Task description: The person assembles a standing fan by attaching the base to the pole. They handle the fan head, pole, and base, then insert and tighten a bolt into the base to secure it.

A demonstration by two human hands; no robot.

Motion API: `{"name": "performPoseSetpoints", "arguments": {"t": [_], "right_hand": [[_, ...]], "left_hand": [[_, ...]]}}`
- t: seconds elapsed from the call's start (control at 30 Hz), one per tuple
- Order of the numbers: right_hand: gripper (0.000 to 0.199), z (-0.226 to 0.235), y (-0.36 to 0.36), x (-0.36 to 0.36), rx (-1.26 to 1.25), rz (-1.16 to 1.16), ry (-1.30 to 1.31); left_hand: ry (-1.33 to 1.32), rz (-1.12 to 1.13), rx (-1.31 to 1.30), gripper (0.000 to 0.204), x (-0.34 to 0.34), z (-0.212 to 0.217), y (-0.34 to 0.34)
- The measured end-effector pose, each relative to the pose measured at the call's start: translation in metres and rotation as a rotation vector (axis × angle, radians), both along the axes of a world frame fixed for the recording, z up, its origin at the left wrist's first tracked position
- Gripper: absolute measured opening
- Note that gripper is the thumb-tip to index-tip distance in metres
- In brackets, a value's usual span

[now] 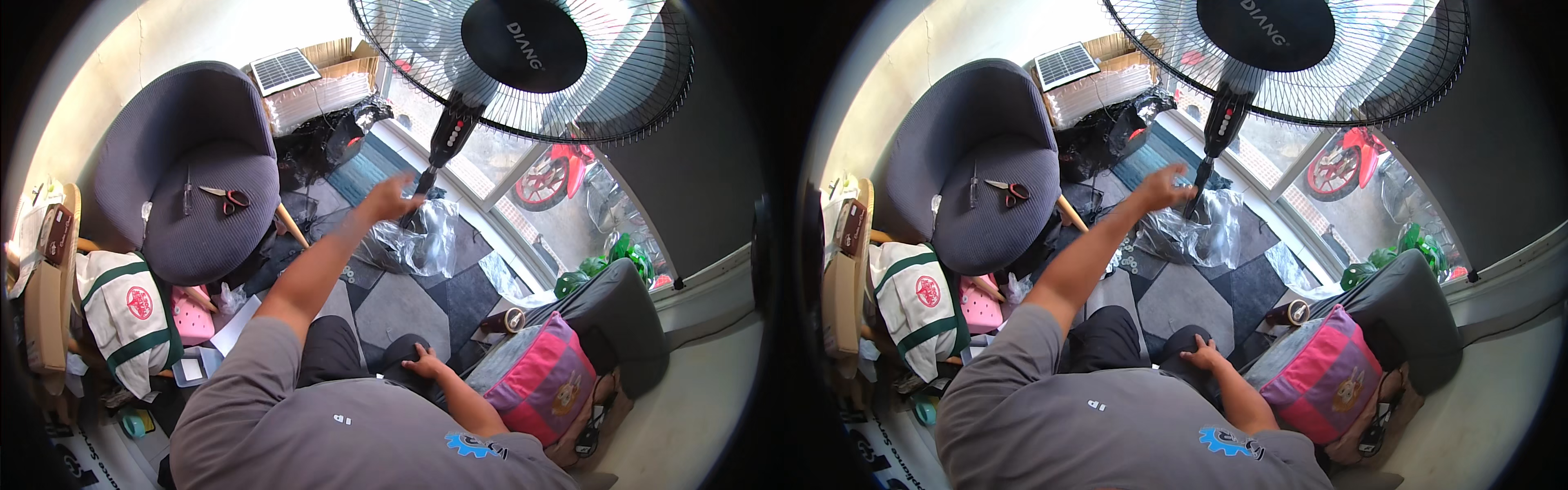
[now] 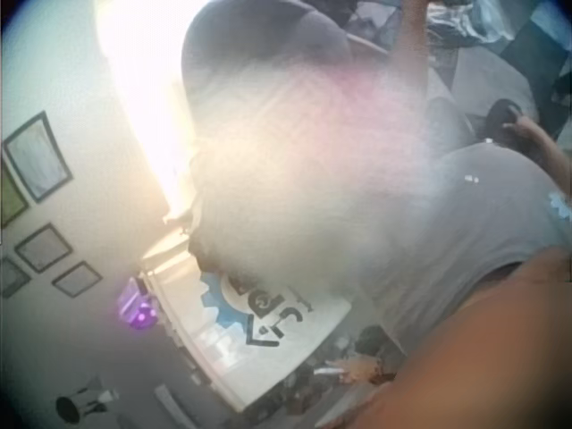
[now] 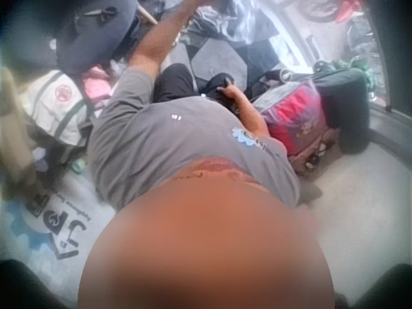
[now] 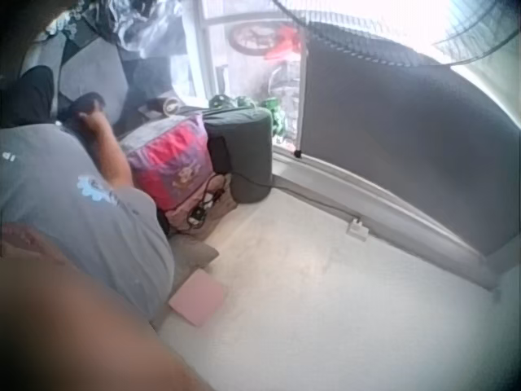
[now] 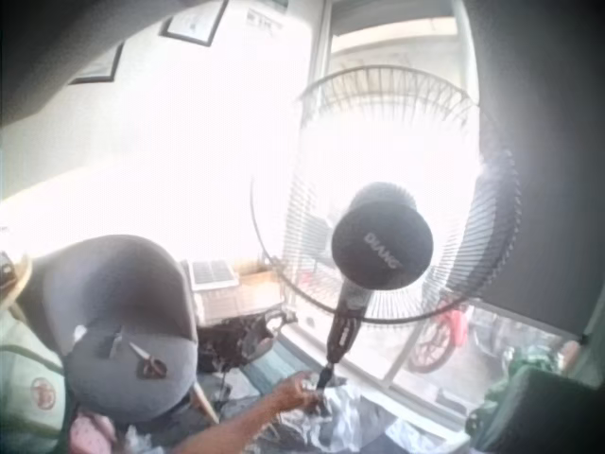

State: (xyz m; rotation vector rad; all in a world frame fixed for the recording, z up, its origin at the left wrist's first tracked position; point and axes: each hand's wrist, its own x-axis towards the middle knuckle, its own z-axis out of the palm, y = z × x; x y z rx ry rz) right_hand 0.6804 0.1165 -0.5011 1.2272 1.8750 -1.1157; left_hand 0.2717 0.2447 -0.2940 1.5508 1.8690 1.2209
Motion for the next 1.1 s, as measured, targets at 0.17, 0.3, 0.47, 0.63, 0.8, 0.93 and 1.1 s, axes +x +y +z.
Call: {"name": "performPoseSetpoints", "arguments": {"t": [0.17, 0.3, 0.47, 0.63, 0.8, 0.93, 1.1], "right_hand": [[0.106, -0.011, 0.0, 0.005, 0.017, -0.027, 0.002], [0.107, -0.011, -0.002, 0.006, 0.006, -0.036, 0.02], [0.109, 0.002, 0.003, -0.002, -0.036, -0.041, -0.019], [0.11, 0.004, 0.005, -0.006, -0.044, -0.031, -0.037], [0.107, -0.003, 0.003, -0.006, -0.027, -0.023, -0.041], [0.106, -0.001, 0.002, -0.006, -0.016, -0.03, -0.046], [0.105, 0.006, 0.001, -0.009, -0.017, -0.034, -0.057]], "left_hand": [[-0.138, -0.11, 0.27, 0.093, -0.024, 0.092, 0.099], [-0.305, -0.22, 0.25, 0.067, -0.035, 0.105, 0.118], [-0.105, -0.093, 0.221, 0.056, -0.031, 0.107, 0.111], [-0.208, -0.146, 0.25, 0.069, -0.027, 0.109, 0.107], [-0.097, -0.159, 0.25, 0.079, -0.023, 0.103, 0.108], [-0.296, -0.197, 0.205, 0.081, -0.022, 0.098, 0.111], [-0.41, -0.129, 0.151, 0.09, -0.023, 0.094, 0.125]]}}
